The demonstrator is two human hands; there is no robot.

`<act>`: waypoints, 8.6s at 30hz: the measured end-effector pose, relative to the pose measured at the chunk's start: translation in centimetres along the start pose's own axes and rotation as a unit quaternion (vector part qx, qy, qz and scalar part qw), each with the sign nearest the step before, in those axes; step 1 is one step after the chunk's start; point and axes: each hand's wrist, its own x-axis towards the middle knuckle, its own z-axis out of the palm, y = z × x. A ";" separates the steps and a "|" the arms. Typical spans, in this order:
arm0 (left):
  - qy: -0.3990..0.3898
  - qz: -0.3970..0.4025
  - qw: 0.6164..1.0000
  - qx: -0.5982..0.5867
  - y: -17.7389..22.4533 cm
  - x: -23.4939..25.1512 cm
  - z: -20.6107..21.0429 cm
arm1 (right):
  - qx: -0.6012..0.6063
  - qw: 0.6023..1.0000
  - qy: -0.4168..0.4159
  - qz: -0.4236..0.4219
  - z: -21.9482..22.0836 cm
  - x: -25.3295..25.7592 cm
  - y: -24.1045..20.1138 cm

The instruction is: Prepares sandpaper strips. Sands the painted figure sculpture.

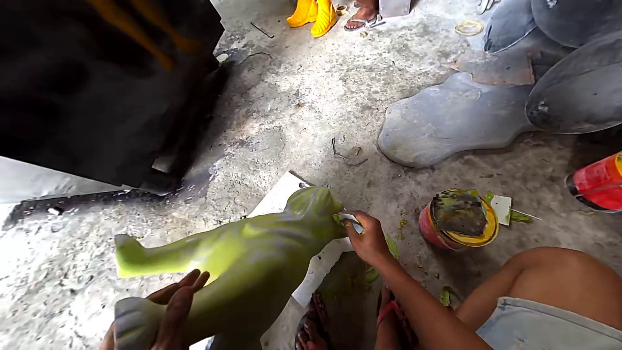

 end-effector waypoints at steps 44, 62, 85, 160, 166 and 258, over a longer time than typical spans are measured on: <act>0.026 0.050 0.997 0.055 0.7 -2.3 1.3 | -0.329 0.934 -0.056 -0.127 4.9 -0.9 -3.0; 0.047 0.045 0.995 0.070 1.4 -2.8 2.2 | -0.335 0.928 -0.080 -0.143 4.8 -1.9 -2.9; 0.107 -0.010 0.993 0.043 1.2 -0.3 1.6 | -0.346 0.910 -0.052 -0.222 3.1 -0.8 1.5; 0.144 -0.067 0.987 0.030 0.7 2.5 0.8 | -0.196 0.959 -0.058 -0.196 5.5 2.6 -2.2; 0.147 -0.079 0.986 0.020 0.5 2.9 0.7 | -0.328 0.914 -0.050 -0.232 5.5 0.4 -0.1; 0.119 -0.022 0.991 0.058 0.7 0.4 1.2 | -0.339 0.924 -0.112 -0.140 5.8 1.7 -5.4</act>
